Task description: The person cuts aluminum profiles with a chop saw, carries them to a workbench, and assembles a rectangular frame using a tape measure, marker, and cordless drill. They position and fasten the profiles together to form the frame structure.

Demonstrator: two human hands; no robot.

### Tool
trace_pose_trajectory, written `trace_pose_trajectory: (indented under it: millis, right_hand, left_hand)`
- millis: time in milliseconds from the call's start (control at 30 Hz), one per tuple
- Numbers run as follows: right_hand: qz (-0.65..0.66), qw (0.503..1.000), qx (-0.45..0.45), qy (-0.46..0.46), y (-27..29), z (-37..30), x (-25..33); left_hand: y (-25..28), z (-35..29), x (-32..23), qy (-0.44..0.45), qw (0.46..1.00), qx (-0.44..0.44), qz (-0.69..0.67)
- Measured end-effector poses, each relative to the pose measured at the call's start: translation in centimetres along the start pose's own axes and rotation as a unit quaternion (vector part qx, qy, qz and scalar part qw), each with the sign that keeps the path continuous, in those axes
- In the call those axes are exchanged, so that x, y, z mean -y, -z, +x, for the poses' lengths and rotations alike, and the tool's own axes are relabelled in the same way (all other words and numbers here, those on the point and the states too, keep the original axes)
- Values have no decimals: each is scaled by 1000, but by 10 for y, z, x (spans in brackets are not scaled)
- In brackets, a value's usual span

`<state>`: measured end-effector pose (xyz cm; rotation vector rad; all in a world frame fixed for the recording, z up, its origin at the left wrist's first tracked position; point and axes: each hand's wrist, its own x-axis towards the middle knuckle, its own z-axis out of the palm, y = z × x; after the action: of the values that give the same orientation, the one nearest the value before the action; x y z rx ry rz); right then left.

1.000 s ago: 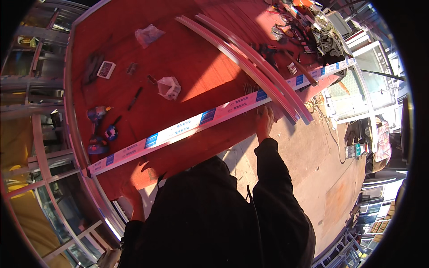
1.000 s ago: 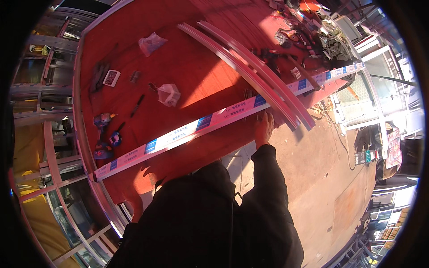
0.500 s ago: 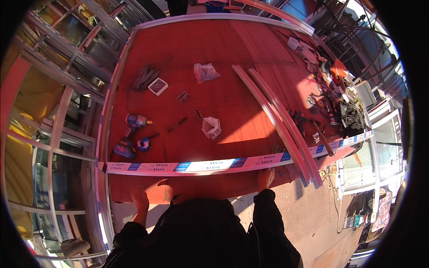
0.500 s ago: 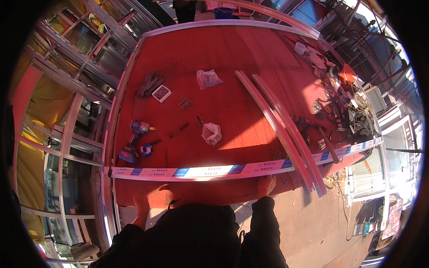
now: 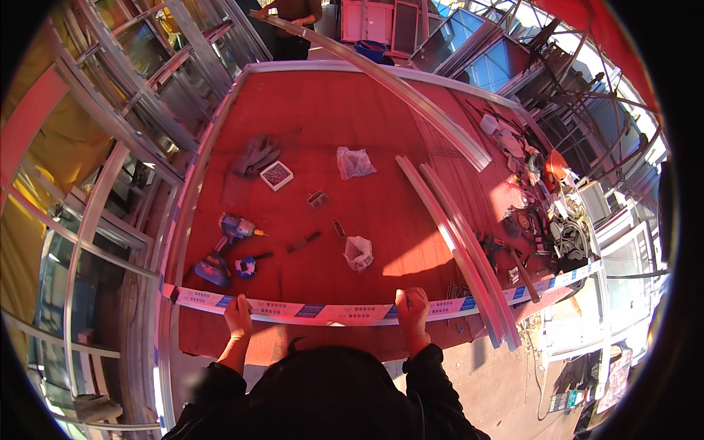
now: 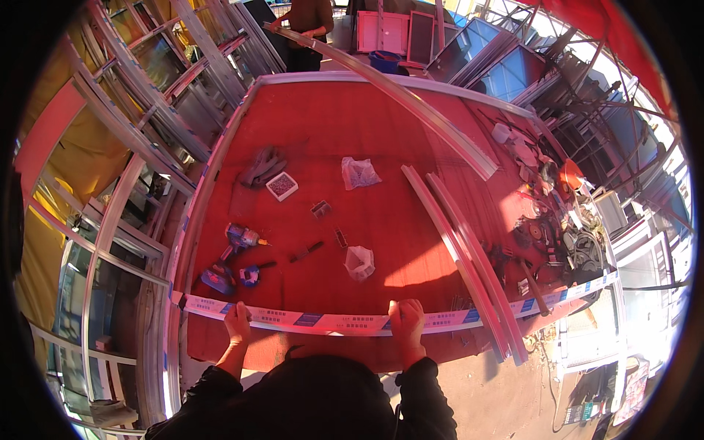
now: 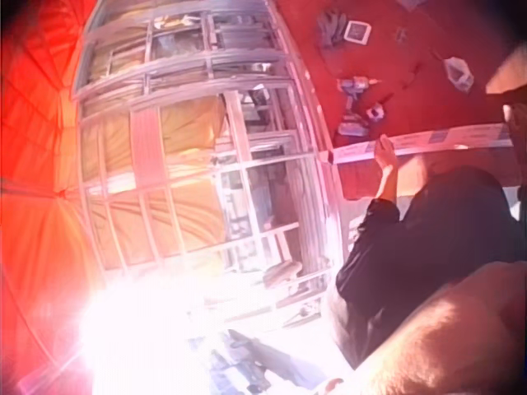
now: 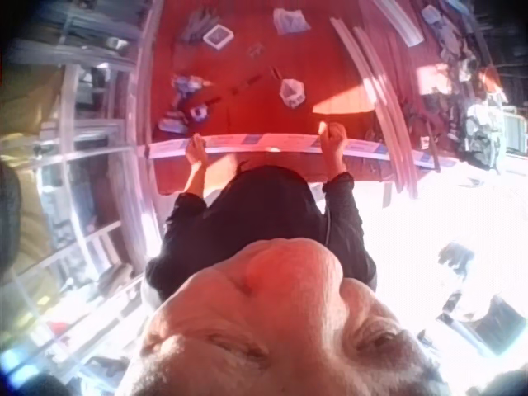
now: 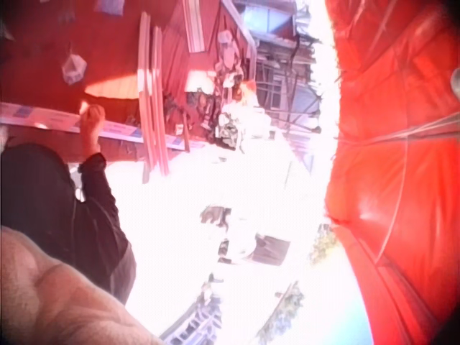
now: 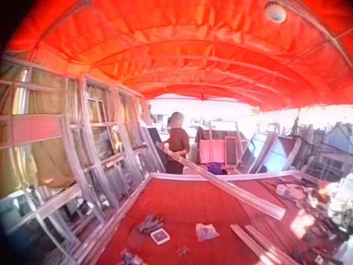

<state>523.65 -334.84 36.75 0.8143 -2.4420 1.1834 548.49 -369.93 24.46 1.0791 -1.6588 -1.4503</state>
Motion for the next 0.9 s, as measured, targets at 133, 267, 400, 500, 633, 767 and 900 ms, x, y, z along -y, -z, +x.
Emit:
trace_pose_trajectory:
  millis: [133,267,400,500,633,767,900]
  right_hand:
    - [-89,987,-18,131,1,128,35]
    - [-256,963,-4,87,-7,251,24]
    - [-357,933,55,15,-29,325,-23]
    - [-321,932,161,-44,-45,343,-69]
    - [-205,913,304,-181,-75,332,-105]
    - [-123,926,265,-241,-65,279,-74]
    - [-233,917,225,-231,-45,193,8]
  left_hand:
    - [-22,19,-15,-17,999,26,-20]
    - [-34,37,-28,17,992,21,-123]
    - [-42,57,-34,83,985,-6,-149]
    - [-54,82,-39,83,962,-10,-260]
    - [-85,130,-54,94,939,13,-331]
    - [-140,171,-94,129,916,133,-355]
    - [-218,198,-146,183,885,220,-367]
